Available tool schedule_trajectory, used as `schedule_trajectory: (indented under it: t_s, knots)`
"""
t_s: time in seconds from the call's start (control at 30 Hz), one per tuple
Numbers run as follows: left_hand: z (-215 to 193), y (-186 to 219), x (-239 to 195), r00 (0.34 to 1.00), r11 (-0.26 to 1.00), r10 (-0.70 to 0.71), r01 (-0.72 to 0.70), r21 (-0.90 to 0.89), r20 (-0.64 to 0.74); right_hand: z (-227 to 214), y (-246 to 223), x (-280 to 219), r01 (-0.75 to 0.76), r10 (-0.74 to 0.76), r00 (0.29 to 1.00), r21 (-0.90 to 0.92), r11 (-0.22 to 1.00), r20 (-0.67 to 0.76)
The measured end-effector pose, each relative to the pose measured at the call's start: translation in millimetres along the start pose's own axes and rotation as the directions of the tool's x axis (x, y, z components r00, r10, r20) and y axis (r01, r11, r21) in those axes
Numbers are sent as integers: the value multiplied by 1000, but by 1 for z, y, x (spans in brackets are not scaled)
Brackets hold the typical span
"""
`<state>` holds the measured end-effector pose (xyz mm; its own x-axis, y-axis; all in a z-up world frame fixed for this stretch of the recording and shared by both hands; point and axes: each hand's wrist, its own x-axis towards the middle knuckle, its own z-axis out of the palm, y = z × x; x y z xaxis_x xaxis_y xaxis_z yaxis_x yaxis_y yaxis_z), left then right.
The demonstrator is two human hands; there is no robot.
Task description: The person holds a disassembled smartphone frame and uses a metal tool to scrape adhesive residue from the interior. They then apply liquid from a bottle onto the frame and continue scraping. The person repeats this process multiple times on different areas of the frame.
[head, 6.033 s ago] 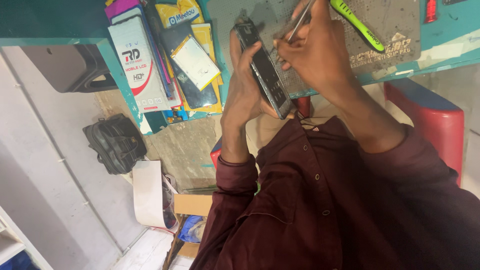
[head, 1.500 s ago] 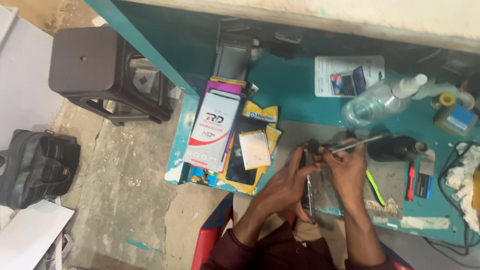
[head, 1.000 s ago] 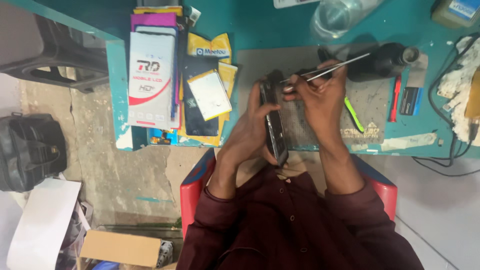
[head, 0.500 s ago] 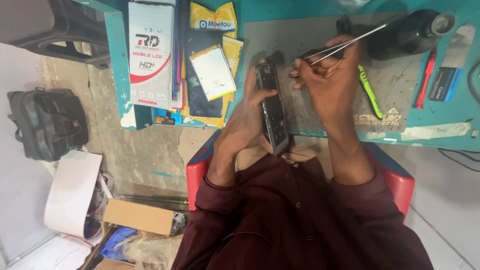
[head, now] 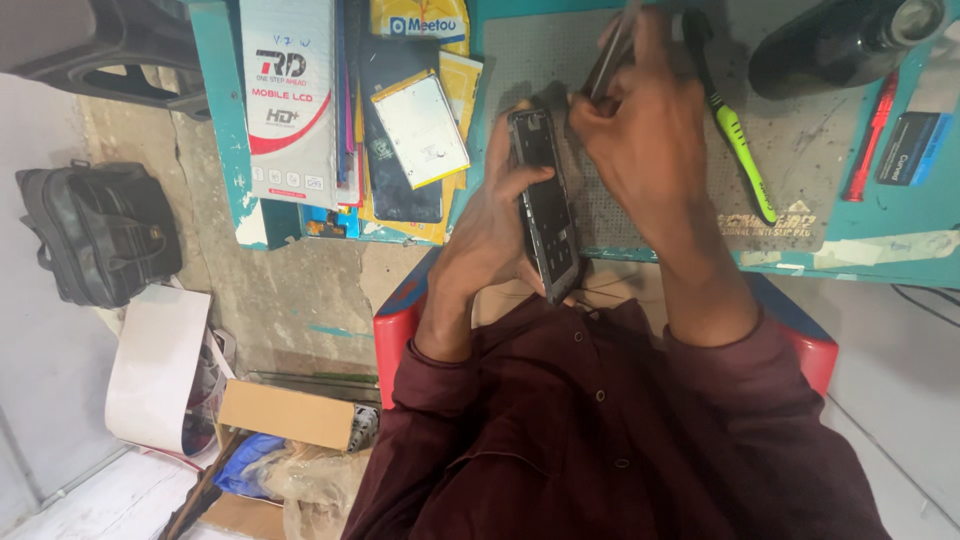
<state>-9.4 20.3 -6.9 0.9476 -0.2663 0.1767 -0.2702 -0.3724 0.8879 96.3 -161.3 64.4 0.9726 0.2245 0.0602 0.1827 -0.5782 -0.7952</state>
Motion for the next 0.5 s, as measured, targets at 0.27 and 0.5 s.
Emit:
schedule_trajectory:
  t_s: [0.27,0.5]
  knots:
    - [1,-3,-2,999,986,43,-39,163,-24,-1,-2,-6,269,-255,953,76,960,-163]
    - [-2,5,2,999,999,-33,33,24,34,10,23,-24,-34,55,998,529,848,-25]
